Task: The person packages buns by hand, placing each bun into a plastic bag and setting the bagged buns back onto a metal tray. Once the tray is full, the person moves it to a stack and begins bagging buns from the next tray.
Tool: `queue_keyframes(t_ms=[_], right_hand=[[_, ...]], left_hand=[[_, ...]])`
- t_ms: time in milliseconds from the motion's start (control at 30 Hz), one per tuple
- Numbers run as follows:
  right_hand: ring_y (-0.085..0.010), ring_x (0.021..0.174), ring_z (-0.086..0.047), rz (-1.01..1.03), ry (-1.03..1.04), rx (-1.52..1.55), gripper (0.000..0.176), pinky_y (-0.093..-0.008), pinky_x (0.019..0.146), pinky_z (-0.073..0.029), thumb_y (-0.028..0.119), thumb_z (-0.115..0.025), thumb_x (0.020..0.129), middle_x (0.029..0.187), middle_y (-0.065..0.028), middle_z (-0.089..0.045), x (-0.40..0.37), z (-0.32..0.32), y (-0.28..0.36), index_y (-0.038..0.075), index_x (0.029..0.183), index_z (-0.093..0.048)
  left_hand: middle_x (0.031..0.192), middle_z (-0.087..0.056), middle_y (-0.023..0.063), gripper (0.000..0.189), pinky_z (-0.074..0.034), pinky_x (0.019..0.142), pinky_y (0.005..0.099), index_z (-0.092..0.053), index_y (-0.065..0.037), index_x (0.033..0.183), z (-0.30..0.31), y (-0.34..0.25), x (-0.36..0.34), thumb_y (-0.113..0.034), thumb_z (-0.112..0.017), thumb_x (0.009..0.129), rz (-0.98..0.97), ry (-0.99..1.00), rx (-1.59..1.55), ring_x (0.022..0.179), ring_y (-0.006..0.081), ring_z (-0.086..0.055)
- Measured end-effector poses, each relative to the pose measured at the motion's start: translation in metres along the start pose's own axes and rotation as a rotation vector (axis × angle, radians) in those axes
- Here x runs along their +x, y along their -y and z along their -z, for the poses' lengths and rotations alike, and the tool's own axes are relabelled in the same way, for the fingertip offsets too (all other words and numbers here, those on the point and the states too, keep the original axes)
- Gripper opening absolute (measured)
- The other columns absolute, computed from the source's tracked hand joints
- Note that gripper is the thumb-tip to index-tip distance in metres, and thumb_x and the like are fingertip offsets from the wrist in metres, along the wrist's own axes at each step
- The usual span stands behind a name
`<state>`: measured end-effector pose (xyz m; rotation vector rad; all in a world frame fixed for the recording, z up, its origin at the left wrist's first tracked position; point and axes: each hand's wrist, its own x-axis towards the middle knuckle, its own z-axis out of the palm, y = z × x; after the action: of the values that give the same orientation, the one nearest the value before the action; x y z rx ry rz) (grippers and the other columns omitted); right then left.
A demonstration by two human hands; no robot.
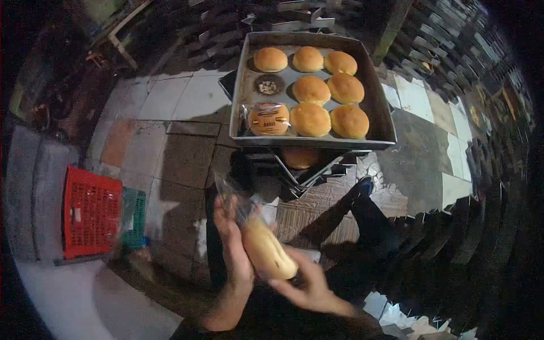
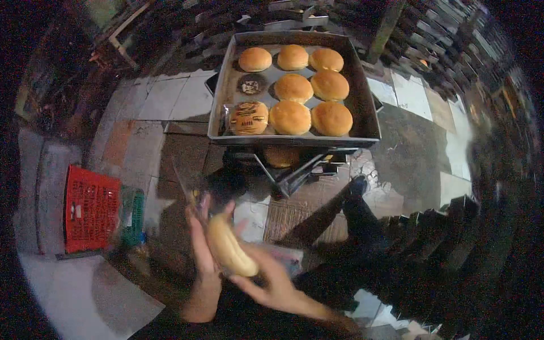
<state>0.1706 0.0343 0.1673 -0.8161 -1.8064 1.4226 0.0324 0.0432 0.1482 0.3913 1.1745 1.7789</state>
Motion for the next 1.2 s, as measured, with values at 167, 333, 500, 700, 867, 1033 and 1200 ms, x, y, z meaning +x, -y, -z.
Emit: queue_keyframes(t_ms=[167, 333, 500, 700, 867, 1033, 1200], right_hand=[[-0.0368, 0.128, -0.011, 0.236, 0.015, -0.063, 0.111, -0.0415, 0.103, -0.014, 0.046, -0.071, 0.063, 0.137, -0.0271, -0.007, -0.017, -0.012, -0.013, -0.006, 0.132, -0.001], [-0.0367, 0.128, -0.012, 0.172, -0.151, 0.292, 0.117, -0.0444, 0.103, -0.012, 0.066, -0.064, 0.056, 0.137, -0.0252, -0.010, -0.027, 0.004, -0.013, 0.000, 0.135, -0.008], [-0.0380, 0.127, -0.016, 0.176, 0.111, -0.067, 0.113, -0.0455, 0.102, -0.014, 0.067, -0.060, 0.058, 0.136, -0.0261, -0.015, 0.006, -0.007, -0.007, -0.001, 0.134, -0.012], [-0.0418, 0.124, -0.023, 0.152, 0.238, -0.243, 0.099, -0.0469, 0.101, -0.020, 0.058, -0.064, 0.062, 0.134, -0.0275, -0.021, 0.040, -0.016, 0.016, -0.002, 0.130, -0.023], [-0.0280, 0.091, -0.051, 0.337, 0.355, -1.004, 0.055, -0.0379, 0.079, -0.042, 0.017, -0.071, 0.057, 0.094, -0.0111, -0.054, 0.038, -0.012, 0.004, 0.004, 0.107, -0.055], [-0.0232, 0.077, -0.052, 0.312, 0.542, -0.250, 0.023, -0.0329, 0.071, -0.041, 0.006, -0.063, 0.064, 0.081, -0.0070, -0.054, 0.047, -0.018, 0.058, 0.006, 0.088, -0.063], [-0.0277, 0.086, -0.054, -0.036, 0.174, -0.626, 0.023, -0.0347, 0.079, -0.042, 0.000, -0.061, 0.074, 0.090, -0.0110, -0.056, 0.089, -0.028, 0.024, 0.003, 0.097, -0.058]], left_hand=[[0.129, -0.036, 0.0168, 0.085, -0.044, 0.085, 0.0415, -0.014, -0.018, 0.136, -0.002, 0.011, -0.005, -0.062, -0.050, 0.073, 0.261, 0.503, 0.214, 0.103, 0.0278, -0.050], [0.134, -0.028, 0.0151, 0.092, -0.036, 0.094, 0.0436, -0.012, -0.014, 0.136, -0.012, -0.006, -0.013, -0.062, -0.053, 0.070, 0.133, 0.652, 0.104, 0.116, 0.0282, -0.039], [0.139, -0.019, 0.0109, 0.087, -0.032, 0.096, 0.0498, -0.010, -0.014, 0.136, 0.017, 0.010, 0.031, -0.060, -0.050, 0.073, 0.095, 0.616, -0.046, 0.120, 0.0427, -0.028], [0.131, -0.031, 0.0158, 0.073, -0.032, 0.095, 0.0547, -0.026, -0.009, 0.130, 0.019, 0.015, 0.020, -0.060, -0.039, 0.079, 0.285, 0.411, -0.587, 0.118, 0.0371, -0.035], [0.120, -0.043, 0.0206, 0.069, -0.037, 0.092, 0.0521, -0.035, -0.005, 0.122, 0.052, -0.002, 0.054, -0.061, -0.026, 0.083, 0.379, 0.295, -0.786, 0.111, 0.0333, -0.044], [0.115, -0.047, 0.0156, 0.065, -0.041, 0.088, 0.0494, -0.036, -0.006, 0.122, 0.060, -0.026, 0.067, -0.058, -0.034, 0.083, 0.176, -0.001, -0.818, 0.108, 0.0294, -0.046], [0.118, -0.047, 0.0091, 0.063, -0.038, 0.088, 0.0545, -0.037, -0.015, 0.125, 0.065, -0.038, 0.066, -0.061, -0.031, 0.082, 0.074, 0.094, -0.809, 0.108, 0.0348, -0.046]])
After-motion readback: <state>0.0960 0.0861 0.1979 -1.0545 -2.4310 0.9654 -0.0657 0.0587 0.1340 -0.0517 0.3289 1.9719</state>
